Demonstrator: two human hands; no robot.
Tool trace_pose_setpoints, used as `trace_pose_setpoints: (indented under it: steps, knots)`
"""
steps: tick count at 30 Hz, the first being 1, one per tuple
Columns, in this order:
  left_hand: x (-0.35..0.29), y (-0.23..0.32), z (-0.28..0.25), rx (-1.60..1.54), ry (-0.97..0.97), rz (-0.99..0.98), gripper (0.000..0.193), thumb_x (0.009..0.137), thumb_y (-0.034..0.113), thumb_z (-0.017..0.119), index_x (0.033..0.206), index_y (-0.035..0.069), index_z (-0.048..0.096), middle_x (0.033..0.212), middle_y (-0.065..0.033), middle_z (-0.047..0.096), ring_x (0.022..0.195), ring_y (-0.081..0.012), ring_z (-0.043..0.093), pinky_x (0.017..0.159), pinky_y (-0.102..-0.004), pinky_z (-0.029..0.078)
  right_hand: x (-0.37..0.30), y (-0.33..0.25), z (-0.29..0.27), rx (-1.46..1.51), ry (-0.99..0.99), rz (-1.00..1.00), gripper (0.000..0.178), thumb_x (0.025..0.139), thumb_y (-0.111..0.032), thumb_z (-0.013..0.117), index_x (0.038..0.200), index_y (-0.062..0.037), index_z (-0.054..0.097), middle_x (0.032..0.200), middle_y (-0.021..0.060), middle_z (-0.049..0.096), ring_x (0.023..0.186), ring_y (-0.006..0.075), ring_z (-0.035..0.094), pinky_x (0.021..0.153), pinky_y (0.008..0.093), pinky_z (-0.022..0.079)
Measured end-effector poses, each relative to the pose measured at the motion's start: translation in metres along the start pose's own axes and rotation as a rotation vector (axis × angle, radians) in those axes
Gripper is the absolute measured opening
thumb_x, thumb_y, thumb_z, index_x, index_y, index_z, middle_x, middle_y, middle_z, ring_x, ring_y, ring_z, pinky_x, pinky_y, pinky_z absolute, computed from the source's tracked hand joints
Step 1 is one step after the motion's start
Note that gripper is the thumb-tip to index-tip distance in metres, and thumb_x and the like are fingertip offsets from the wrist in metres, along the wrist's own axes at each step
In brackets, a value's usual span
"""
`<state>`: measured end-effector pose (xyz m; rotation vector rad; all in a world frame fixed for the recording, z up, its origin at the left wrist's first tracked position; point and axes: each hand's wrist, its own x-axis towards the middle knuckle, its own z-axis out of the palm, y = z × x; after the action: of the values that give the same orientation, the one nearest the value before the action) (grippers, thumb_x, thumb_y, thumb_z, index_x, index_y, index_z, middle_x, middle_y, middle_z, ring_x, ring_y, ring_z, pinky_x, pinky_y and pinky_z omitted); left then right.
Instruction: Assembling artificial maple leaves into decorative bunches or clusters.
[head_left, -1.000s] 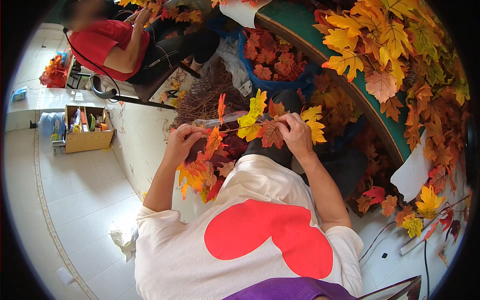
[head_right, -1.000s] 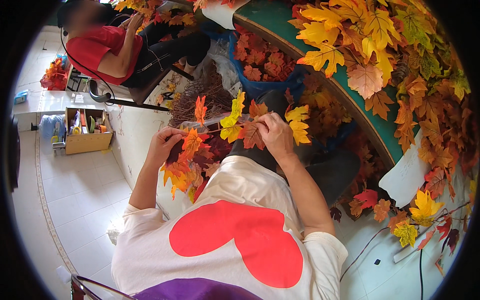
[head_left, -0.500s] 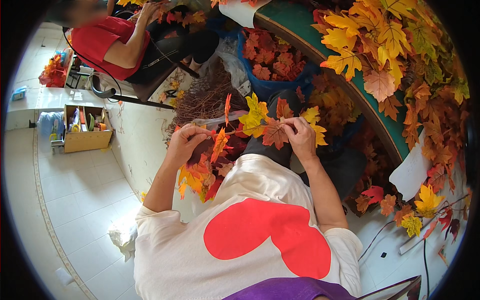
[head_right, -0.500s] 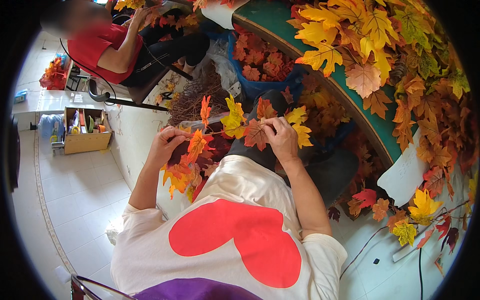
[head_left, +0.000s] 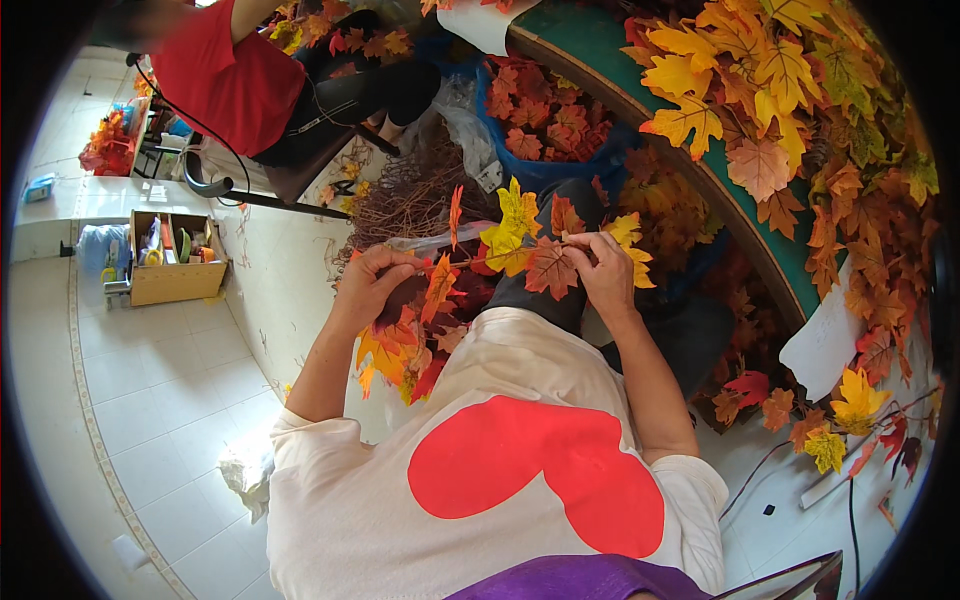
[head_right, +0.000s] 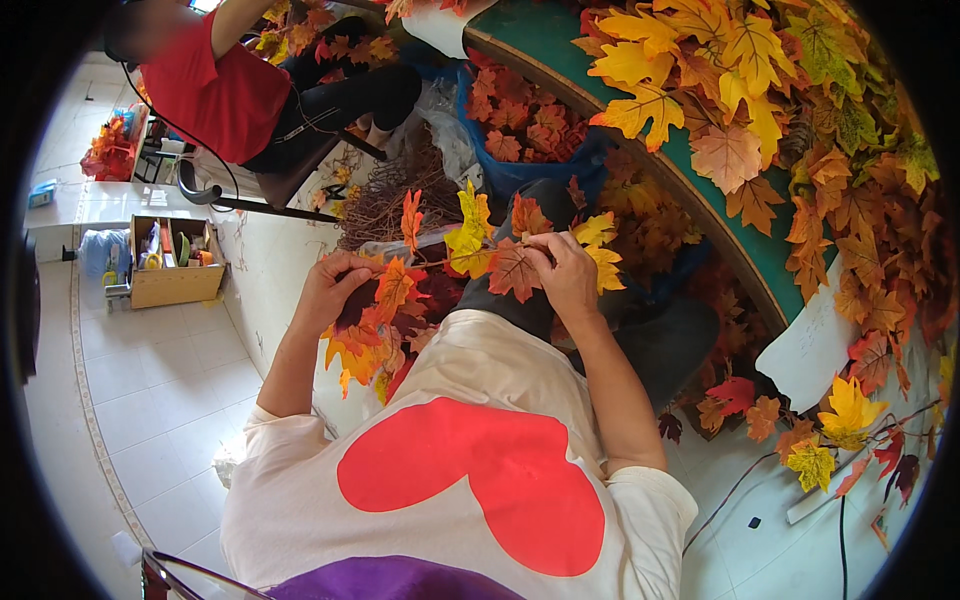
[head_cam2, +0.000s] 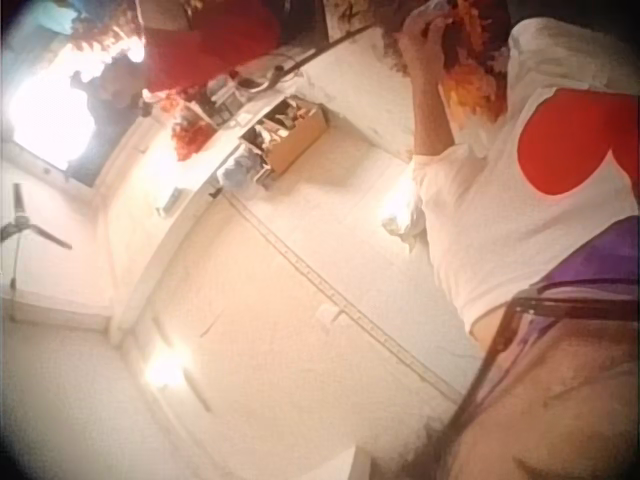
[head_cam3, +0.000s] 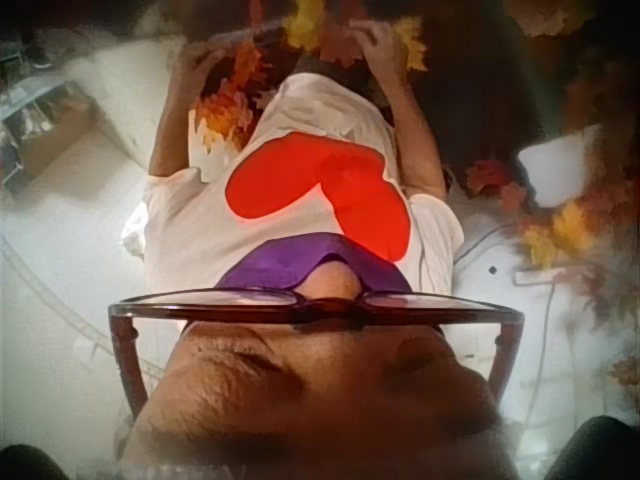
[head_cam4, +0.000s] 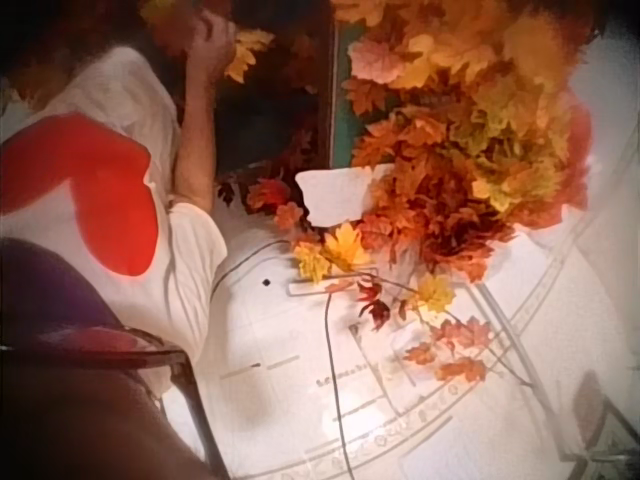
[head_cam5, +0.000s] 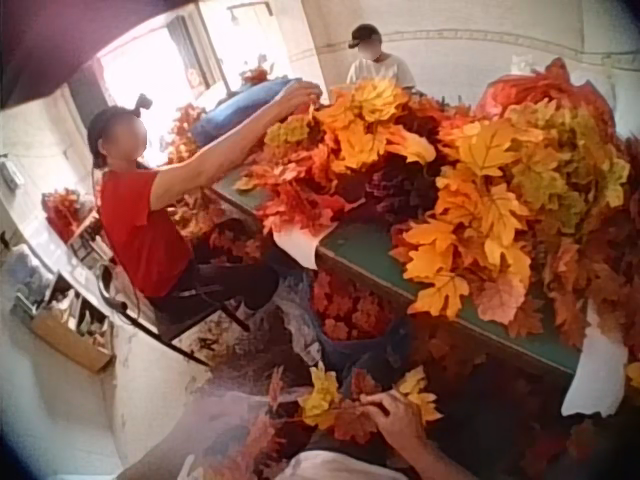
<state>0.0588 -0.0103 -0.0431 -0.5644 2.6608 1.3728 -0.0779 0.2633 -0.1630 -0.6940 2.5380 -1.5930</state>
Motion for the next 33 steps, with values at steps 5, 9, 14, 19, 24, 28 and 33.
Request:
trace_pose_setpoints:
  steps: [5, 9, 14, 19, 24, 28, 33]
  knots:
    - [0.0, -0.001, 0.0, -0.01, 0.003, -0.012, 0.012, 0.081, 0.005, 0.059, 0.09, 0.004, 0.068, 0.082, -0.0059, 0.061, 0.08, -0.016, 0.056, 0.075, -0.0273, 0.042, -0.003, 0.003, 0.0, 0.026, -0.022, 0.007, 0.017, 0.076, -0.014, 0.066, 0.091, -0.0075, 0.061, 0.085, 0.008, 0.06, 0.072, 0.0251, 0.059, 0.061, 0.0319, 0.047]
    - [0.001, 0.001, -0.001, 0.004, 0.003, 0.002, 0.012, 0.082, 0.005, 0.059, 0.09, 0.003, 0.068, 0.082, -0.0059, 0.061, 0.079, -0.0155, 0.056, 0.075, -0.0273, 0.042, -0.002, -0.001, -0.006, 0.054, -0.101, 0.092, 0.019, 0.077, -0.013, 0.066, 0.094, -0.0062, 0.061, 0.086, 0.0071, 0.059, 0.067, 0.021, 0.058, 0.06, 0.0294, 0.046]
    - [0.002, -0.013, -0.003, 0.004, 0.009, -0.011, 0.011, 0.082, 0.005, 0.059, 0.089, 0.002, 0.068, 0.082, -0.0062, 0.061, 0.078, -0.0151, 0.056, 0.073, -0.0273, 0.043, -0.002, 0.003, -0.024, 0.183, 0.017, 0.118, 0.019, 0.079, -0.01, 0.063, 0.097, -0.0038, 0.062, 0.088, 0.0076, 0.06, 0.069, 0.0167, 0.058, 0.061, 0.0259, 0.045]
    - [0.002, -0.011, -0.004, 0.065, 0.022, -0.03, 0.011, 0.082, 0.005, 0.059, 0.089, 0.001, 0.067, 0.082, -0.0061, 0.06, 0.079, -0.015, 0.057, 0.074, -0.0267, 0.043, -0.004, 0.021, -0.05, -0.001, 0.281, 0.049, 0.014, 0.083, -0.007, 0.056, 0.093, -0.0023, 0.063, 0.088, 0.0098, 0.062, 0.08, 0.0224, 0.061, 0.07, 0.0278, 0.047]
    - [0.004, -0.015, -0.001, -0.038, 0.02, -0.084, 0.012, 0.081, 0.006, 0.06, 0.089, 0.001, 0.067, 0.084, -0.0068, 0.061, 0.08, -0.0155, 0.057, 0.075, -0.0263, 0.043, -0.02, 0.057, -0.063, -0.1, 0.316, 0.166, 0.016, 0.088, -0.012, 0.052, 0.099, -0.0052, 0.062, 0.097, 0.0092, 0.062, 0.091, 0.0222, 0.059, 0.078, 0.0276, 0.045]
    - [0.004, -0.016, -0.002, 0.013, 0.008, -0.075, 0.012, 0.08, 0.005, 0.06, 0.089, 0.002, 0.067, 0.084, -0.0071, 0.062, 0.08, -0.0156, 0.057, 0.074, -0.026, 0.044, -0.031, 0.079, -0.055, 0.083, 0.286, 0.448, 0.02, 0.091, -0.015, 0.049, 0.106, -0.0066, 0.06, 0.104, 0.0079, 0.061, 0.096, 0.0194, 0.056, 0.081, 0.0276, 0.044]
    - [0.003, -0.023, -0.002, 0.025, 0.021, -0.065, 0.011, 0.08, 0.005, 0.06, 0.088, 0.002, 0.067, 0.083, -0.0066, 0.061, 0.078, -0.0151, 0.057, 0.073, -0.0255, 0.044, -0.049, 0.119, -0.039, 0.615, 0.251, 0.817, 0.03, 0.093, -0.02, 0.048, 0.12, -0.0082, 0.051, 0.115, 0.0036, 0.052, 0.098, 0.0147, 0.051, 0.085, 0.0266, 0.042]
